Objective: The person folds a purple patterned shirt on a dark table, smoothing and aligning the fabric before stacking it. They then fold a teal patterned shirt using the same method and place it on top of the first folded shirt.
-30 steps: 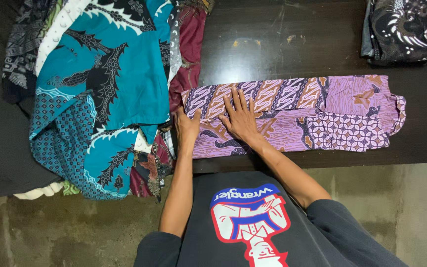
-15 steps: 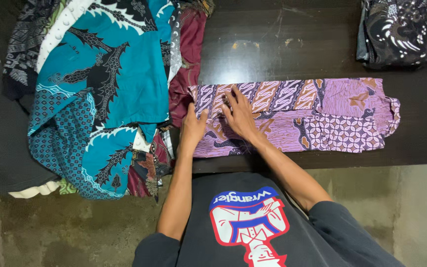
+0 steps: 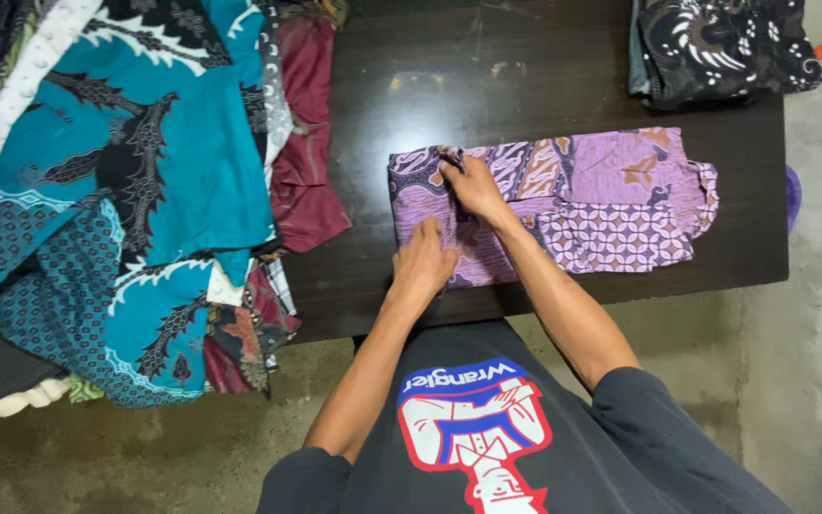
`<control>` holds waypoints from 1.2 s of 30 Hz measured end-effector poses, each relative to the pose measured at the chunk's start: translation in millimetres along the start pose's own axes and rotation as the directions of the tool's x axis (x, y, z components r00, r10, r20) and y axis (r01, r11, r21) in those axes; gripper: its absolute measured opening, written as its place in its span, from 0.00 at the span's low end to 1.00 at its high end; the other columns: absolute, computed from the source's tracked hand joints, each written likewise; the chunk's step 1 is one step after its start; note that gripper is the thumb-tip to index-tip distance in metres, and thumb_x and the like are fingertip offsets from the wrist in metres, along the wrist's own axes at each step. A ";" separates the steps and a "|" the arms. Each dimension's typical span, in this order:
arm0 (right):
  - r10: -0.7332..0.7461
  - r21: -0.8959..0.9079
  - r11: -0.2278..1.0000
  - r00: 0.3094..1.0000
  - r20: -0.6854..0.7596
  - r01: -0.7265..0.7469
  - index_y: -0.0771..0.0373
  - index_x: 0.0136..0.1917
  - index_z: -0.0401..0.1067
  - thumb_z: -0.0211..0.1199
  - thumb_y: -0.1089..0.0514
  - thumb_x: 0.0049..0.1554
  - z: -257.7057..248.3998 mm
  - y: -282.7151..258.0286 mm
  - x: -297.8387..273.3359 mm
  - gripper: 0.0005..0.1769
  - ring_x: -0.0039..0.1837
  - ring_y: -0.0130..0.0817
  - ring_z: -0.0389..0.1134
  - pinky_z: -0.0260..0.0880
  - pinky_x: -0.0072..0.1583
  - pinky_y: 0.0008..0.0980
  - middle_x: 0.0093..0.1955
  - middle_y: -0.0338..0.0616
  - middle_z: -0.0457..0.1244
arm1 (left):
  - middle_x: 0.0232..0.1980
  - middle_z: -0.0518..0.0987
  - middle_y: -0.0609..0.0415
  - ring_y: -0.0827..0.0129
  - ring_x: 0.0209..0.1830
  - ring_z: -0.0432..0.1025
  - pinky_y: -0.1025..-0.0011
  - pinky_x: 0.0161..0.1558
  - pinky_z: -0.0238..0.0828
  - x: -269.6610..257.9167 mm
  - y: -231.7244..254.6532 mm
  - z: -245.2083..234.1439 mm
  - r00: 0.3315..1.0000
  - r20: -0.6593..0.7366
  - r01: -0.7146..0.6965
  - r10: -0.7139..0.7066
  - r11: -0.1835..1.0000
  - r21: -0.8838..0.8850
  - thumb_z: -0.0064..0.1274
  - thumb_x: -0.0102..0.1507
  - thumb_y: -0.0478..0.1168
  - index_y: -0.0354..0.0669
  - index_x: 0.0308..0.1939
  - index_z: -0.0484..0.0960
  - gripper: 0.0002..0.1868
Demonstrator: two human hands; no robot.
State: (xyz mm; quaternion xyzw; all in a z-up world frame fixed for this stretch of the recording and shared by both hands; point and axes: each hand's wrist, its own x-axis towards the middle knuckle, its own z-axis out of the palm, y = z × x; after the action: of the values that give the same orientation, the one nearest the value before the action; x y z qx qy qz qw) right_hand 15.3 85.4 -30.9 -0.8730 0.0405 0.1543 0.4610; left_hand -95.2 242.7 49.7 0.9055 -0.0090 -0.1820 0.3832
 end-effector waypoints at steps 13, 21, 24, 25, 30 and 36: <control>-0.092 0.005 0.996 0.996 -0.017 0.092 0.66 0.60 0.74 0.57 0.52 0.64 -111.3 73.9 -7.3 0.17 0.50 0.35 0.69 0.68 0.54 0.37 0.48 0.49 0.71 | 0.46 0.80 0.29 0.33 0.44 0.76 0.44 0.44 0.71 11.9 83.6 85.6 0.959 0.034 -0.268 0.282 0.938 -0.218 0.54 0.61 0.39 0.37 0.59 0.67 0.24; -0.128 -0.041 0.991 0.988 -0.085 0.125 0.68 0.58 0.74 0.64 0.55 0.58 -153.5 117.5 -17.6 0.18 0.53 0.44 0.73 0.71 0.55 0.41 0.50 0.55 0.71 | 0.54 0.78 0.32 0.35 0.46 0.76 0.45 0.43 0.72 35.7 107.7 140.5 0.942 0.016 -0.321 0.335 0.917 -0.238 0.54 0.61 0.38 0.38 0.60 0.66 0.25; 0.028 -0.179 0.982 0.982 -0.187 -0.062 0.65 0.61 0.73 0.61 0.55 0.61 -157.0 114.9 -26.4 0.18 0.49 0.55 0.72 0.70 0.52 0.47 0.45 0.62 0.69 | 0.55 0.77 0.33 0.37 0.43 0.76 0.46 0.43 0.72 41.4 113.7 152.2 0.942 0.036 -0.317 0.334 0.919 -0.232 0.53 0.61 0.37 0.39 0.61 0.66 0.25; -0.013 -0.190 0.981 0.977 -0.214 -0.029 0.65 0.61 0.73 0.61 0.55 0.62 -157.6 111.8 -30.7 0.17 0.50 0.59 0.71 0.69 0.52 0.49 0.45 0.64 0.69 | 0.56 0.76 0.34 0.37 0.43 0.76 0.46 0.43 0.73 41.6 114.8 156.0 0.940 0.033 -0.322 0.338 0.918 -0.232 0.52 0.61 0.36 0.39 0.61 0.66 0.25; -0.095 -0.263 0.965 0.957 -0.276 0.020 0.65 0.59 0.70 0.57 0.56 0.66 -159.8 95.3 -42.2 0.13 0.51 0.69 0.68 0.66 0.50 0.59 0.44 0.68 0.67 | 0.52 0.74 0.34 0.36 0.44 0.74 0.46 0.43 0.73 44.6 114.7 174.5 0.929 0.026 -0.360 0.370 0.914 -0.185 0.53 0.62 0.37 0.36 0.58 0.66 0.22; -0.096 -0.370 0.929 0.964 -0.247 -0.002 0.65 0.54 0.69 0.56 0.54 0.66 -160.4 84.5 -48.4 0.11 0.47 0.69 0.68 0.65 0.48 0.61 0.42 0.66 0.68 | 0.53 0.72 0.34 0.36 0.46 0.73 0.46 0.43 0.72 49.5 101.8 197.2 0.925 0.042 -0.368 0.378 0.918 -0.148 0.52 0.63 0.38 0.34 0.59 0.65 0.23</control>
State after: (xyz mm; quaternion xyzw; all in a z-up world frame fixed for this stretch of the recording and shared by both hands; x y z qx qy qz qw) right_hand -11.4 -97.4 1.7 -0.9570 0.0501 0.0318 0.2839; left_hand -102.8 26.8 -21.5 0.8518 -0.1821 -0.1372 0.4717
